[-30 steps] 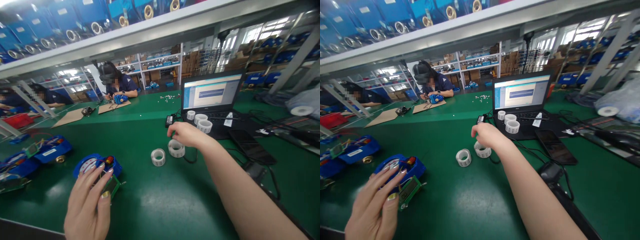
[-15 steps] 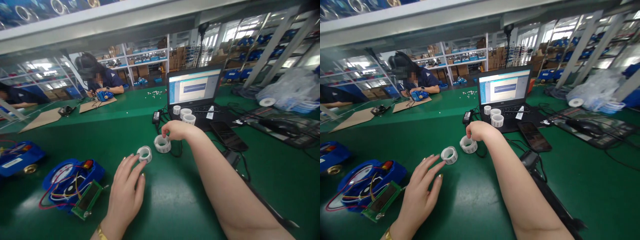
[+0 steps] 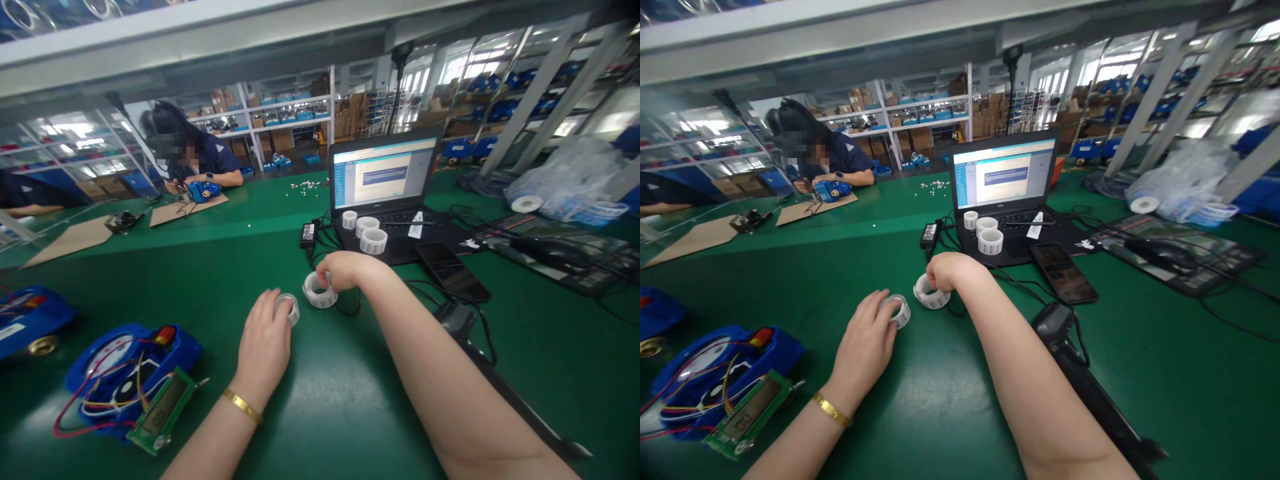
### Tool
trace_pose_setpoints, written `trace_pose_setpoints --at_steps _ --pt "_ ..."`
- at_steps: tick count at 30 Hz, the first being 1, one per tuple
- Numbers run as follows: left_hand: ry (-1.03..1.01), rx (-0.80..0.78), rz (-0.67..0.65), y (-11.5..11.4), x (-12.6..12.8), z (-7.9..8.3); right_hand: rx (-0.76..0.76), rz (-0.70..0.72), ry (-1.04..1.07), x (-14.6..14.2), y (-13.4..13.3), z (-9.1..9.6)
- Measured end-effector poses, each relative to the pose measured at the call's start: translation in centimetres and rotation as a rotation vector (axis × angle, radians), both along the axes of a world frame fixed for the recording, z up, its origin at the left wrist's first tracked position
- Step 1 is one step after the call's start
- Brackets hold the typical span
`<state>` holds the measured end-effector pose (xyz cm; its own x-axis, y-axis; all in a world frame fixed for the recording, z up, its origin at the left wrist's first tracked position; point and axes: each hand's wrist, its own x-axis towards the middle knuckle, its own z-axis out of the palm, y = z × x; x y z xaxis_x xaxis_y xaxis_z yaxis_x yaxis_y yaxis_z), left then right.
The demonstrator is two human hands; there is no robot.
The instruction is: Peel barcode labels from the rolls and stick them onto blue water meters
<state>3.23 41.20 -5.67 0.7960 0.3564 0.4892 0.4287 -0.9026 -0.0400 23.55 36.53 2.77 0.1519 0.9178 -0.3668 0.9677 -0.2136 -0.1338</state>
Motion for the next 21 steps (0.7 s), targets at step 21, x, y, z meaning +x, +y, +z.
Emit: trace_pose_setpoints --at_steps 21 --pt "-0.262 0.073 -0.074 0.9 0.4 0.3 0.261 -0.493 -0.234 10.2 -2.7 4.0"
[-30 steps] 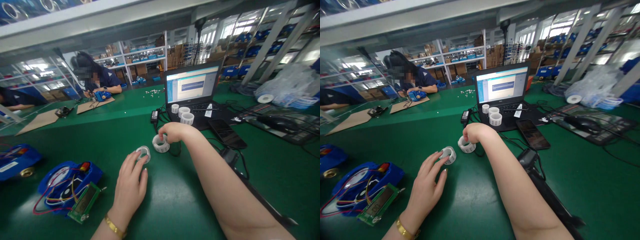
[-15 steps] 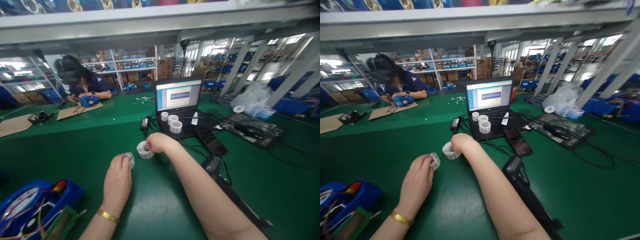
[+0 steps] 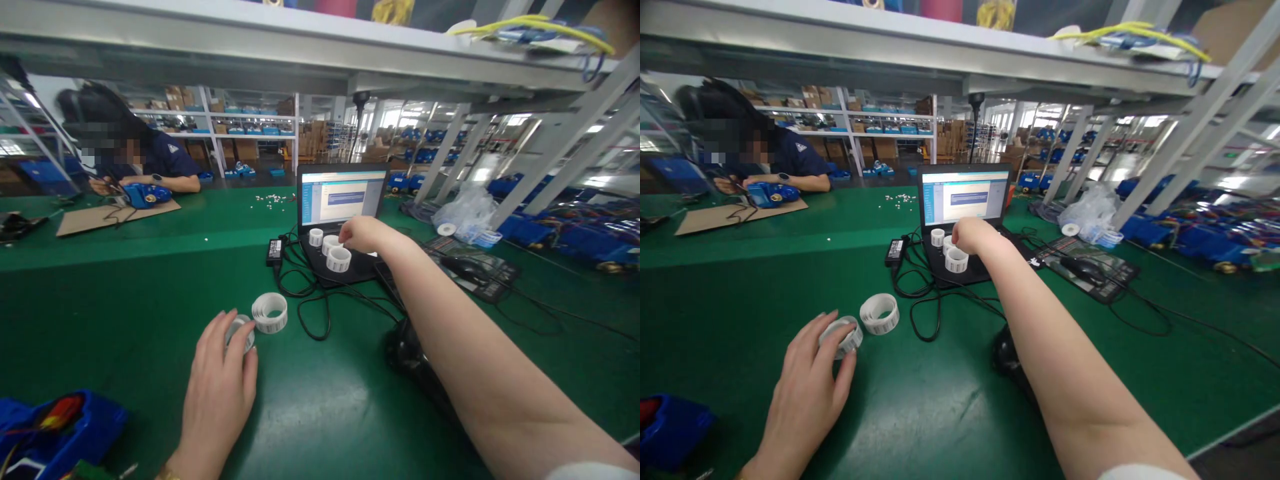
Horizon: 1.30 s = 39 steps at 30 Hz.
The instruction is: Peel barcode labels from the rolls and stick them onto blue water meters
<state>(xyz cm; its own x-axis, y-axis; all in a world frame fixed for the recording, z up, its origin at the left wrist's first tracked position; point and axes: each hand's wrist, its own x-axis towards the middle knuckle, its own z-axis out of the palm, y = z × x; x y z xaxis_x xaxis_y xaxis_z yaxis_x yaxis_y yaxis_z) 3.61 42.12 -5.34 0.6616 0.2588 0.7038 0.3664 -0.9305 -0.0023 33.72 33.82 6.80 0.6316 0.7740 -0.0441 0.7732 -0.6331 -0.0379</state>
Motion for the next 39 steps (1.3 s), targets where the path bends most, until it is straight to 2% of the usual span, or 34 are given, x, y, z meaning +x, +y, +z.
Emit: trace_pose_setpoints --at_steps 6,11,15,22,31,35,39 --pt "-0.024 -0.022 -0.023 0.4 -0.4 -0.4 -0.140 0.000 -0.013 2.7 -0.2 -2.7" --pt "-0.005 -0.051 -0.023 0.6 -0.5 -1.0 -0.198 0.002 -0.025 3.9 -0.2 -2.9" --pt "0.016 -0.077 -0.020 0.7 -0.5 -1.2 -0.241 0.032 -0.028 3.9 0.3 -3.0" --pt "0.019 -0.110 -0.013 0.7 -0.6 -1.3 -0.295 0.095 -0.050 2.9 0.0 -4.7" --pt "0.051 -0.119 -0.004 0.6 -0.3 -1.5 -0.300 0.121 -0.027 2.7 -1.6 -4.9" --pt "0.060 -0.112 0.001 0.6 -0.2 -1.5 -0.276 0.110 0.002 3.0 -1.2 -4.4" --pt "0.056 -0.131 -0.001 0.6 0.0 -1.6 -0.182 0.016 -0.070 4.0 0.5 -3.9"
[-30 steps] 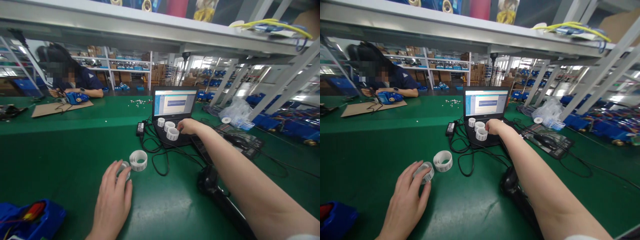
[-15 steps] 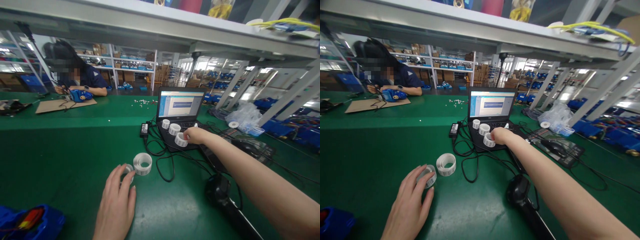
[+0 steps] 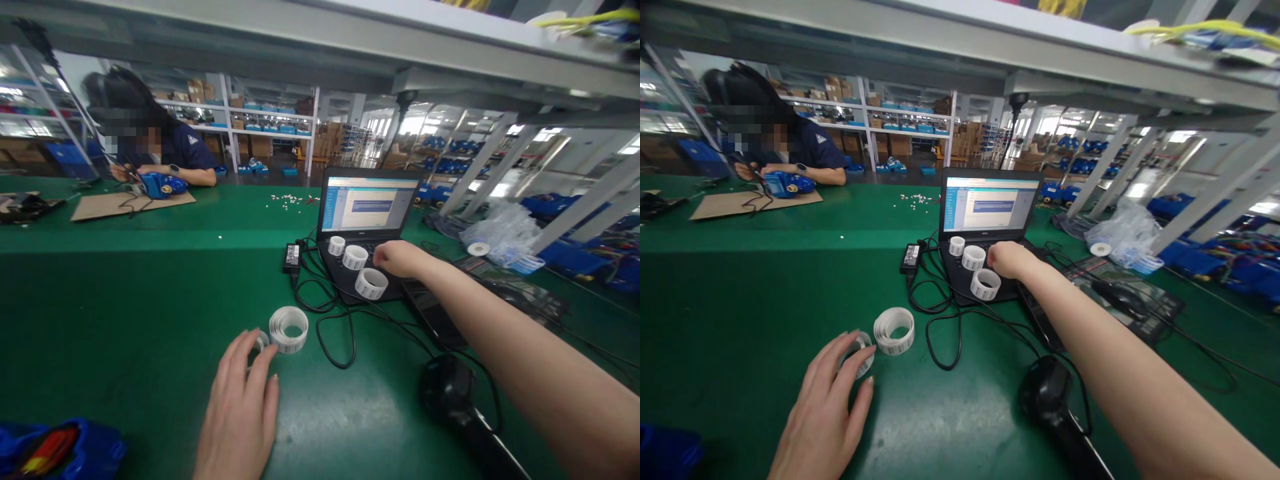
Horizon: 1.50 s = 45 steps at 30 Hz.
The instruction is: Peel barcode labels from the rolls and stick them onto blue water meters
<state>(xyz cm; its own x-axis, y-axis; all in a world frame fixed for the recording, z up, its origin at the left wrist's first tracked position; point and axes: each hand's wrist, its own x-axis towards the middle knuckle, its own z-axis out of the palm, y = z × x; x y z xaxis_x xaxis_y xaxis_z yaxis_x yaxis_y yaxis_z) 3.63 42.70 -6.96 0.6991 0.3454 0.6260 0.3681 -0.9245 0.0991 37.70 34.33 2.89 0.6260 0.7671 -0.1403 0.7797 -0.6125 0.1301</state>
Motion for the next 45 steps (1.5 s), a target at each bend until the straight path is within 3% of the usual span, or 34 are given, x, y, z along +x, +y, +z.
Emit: trace_pose_setpoints --at_steps 7,11,16,19,21,26,31,36,45 --pt "-0.053 -0.034 -0.006 0.4 -0.2 -0.2 0.081 -0.069 0.071 1.3 4.0 -1.2" --pt "-0.105 -0.073 -0.012 0.5 -0.4 -0.2 0.244 -0.044 0.138 -0.2 4.0 0.3" --pt "-0.182 -0.246 -0.037 -0.2 -0.5 0.3 0.481 0.151 0.466 -8.3 1.6 1.9" --pt "-0.299 -0.455 -0.115 -0.7 -0.8 0.8 0.764 0.346 0.971 -14.3 -0.1 0.6" --pt "-0.450 -0.625 -0.186 -1.2 -1.2 1.2 0.891 0.388 1.187 -17.7 -0.9 -0.7" --pt "-0.747 -1.024 -0.240 -2.7 -2.1 2.3 0.941 0.398 1.211 -22.6 -0.9 -3.6" --pt "-0.847 -1.151 -0.181 -4.3 -4.0 3.1 0.913 0.437 1.149 -24.3 -0.6 -3.9" --pt "-0.824 -1.165 -0.086 -5.4 -5.8 3.8 0.917 0.484 1.181 -24.5 -1.0 -3.3" --pt "-0.855 -1.157 -0.032 -6.0 -6.0 4.0 0.956 0.497 1.215 -23.8 -1.8 -3.4"
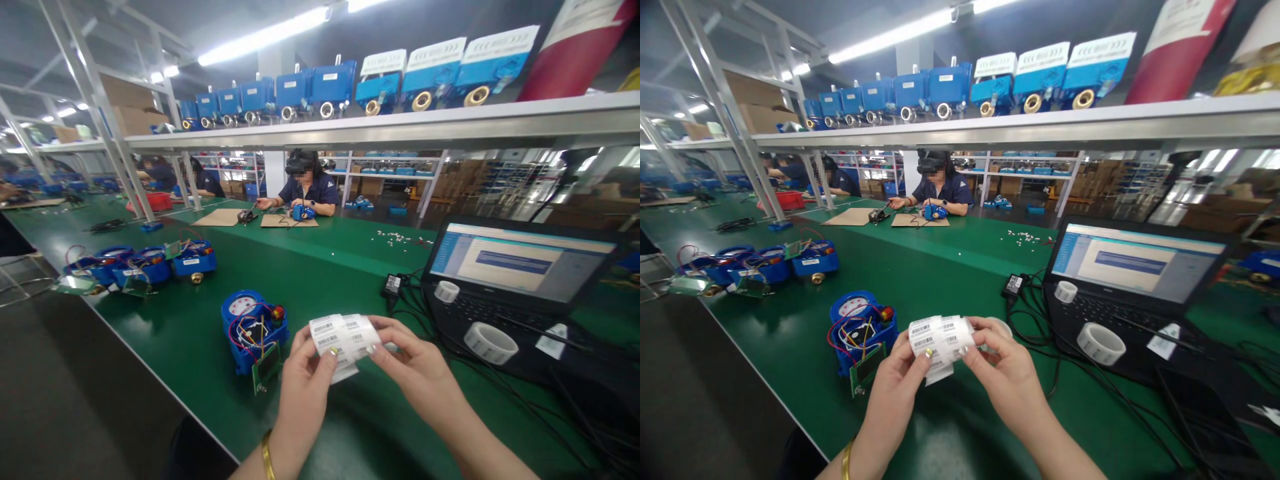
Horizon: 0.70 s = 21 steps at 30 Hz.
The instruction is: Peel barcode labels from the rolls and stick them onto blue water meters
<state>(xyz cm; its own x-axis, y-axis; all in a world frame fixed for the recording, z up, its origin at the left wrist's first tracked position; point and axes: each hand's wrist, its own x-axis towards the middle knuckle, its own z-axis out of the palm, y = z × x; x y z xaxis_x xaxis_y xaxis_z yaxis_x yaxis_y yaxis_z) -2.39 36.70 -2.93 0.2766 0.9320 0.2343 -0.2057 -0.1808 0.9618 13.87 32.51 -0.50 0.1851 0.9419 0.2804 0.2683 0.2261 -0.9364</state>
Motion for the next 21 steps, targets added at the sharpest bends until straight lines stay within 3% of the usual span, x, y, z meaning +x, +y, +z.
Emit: trace_pose_setpoints --at_steps 21 --pt "0.013 -0.017 0.013 -0.72 -0.20 0.84 0.043 0.009 -0.002 -0.61 -0.14 -0.26"
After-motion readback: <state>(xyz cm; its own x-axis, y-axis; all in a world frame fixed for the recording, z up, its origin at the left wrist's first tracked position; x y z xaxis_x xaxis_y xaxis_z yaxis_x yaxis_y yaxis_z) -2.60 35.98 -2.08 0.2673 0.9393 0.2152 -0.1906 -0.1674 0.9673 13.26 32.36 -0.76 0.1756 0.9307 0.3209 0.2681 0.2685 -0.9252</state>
